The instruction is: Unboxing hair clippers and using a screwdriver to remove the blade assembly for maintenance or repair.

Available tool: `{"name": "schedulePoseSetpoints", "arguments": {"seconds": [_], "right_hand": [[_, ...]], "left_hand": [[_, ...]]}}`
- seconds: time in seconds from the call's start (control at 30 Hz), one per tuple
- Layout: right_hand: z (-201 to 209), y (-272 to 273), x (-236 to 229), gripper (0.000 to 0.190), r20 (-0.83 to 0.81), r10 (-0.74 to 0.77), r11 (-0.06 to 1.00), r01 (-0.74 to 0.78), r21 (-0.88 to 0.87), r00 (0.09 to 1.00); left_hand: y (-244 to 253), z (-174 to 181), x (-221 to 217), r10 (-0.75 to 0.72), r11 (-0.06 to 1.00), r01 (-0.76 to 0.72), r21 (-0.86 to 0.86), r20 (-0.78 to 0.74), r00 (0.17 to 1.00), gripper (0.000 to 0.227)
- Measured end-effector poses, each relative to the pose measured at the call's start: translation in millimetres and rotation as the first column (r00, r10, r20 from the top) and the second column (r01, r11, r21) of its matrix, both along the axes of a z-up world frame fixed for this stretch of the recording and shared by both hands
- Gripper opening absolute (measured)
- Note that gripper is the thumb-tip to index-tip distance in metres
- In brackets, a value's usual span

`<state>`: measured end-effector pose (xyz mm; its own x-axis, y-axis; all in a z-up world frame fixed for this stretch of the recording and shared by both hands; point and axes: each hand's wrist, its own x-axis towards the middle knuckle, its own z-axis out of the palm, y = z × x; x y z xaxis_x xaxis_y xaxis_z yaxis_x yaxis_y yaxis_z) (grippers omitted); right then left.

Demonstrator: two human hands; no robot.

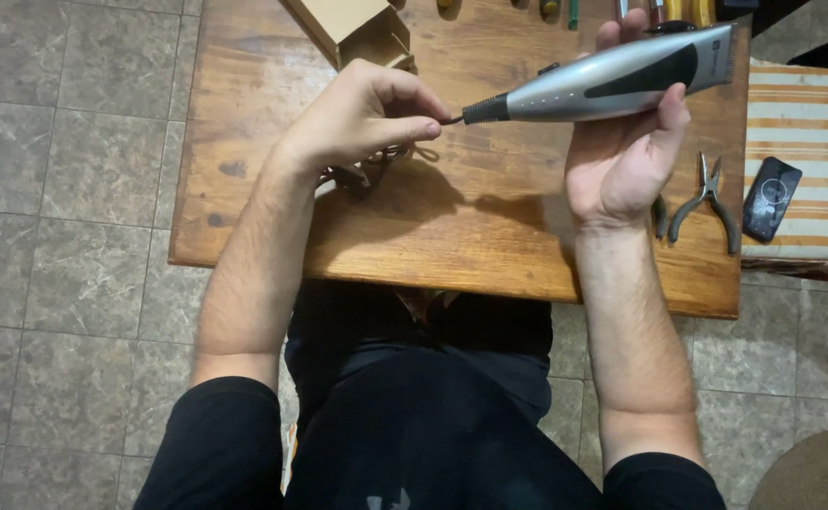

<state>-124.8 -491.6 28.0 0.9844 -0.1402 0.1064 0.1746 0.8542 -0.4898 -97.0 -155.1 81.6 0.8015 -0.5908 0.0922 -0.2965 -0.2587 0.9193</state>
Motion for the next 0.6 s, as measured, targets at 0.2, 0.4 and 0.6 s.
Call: {"name": "schedulePoseSetpoints", "arguments": {"seconds": [0.2,0.4,0.6], "right_hand": [[6.3,3.1,-1.6,0.098,-0.029,-0.052,0.998,0.052,0.022,0.998],[-13.2,-4.3,-2.6,0.080,0.126,0.007,0.992,0.010,-0.130,0.992],[-12.5,0.4,-8.2,0.061,0.271,0.128,0.956,-0.045,-0.291,0.954]], "left_hand": [[-0.8,-4.3,0.0,-0.014,0.999,0.016,-0.031,0.054,0.998,0.013],[-6.7,2.9,-5.1,-0.042,0.999,0.042,-0.001,0.020,0.999,0.022],[-34.2,-15.7,-11.5,-0.088,0.992,0.077,0.099,0.116,0.989,0.047]]}}
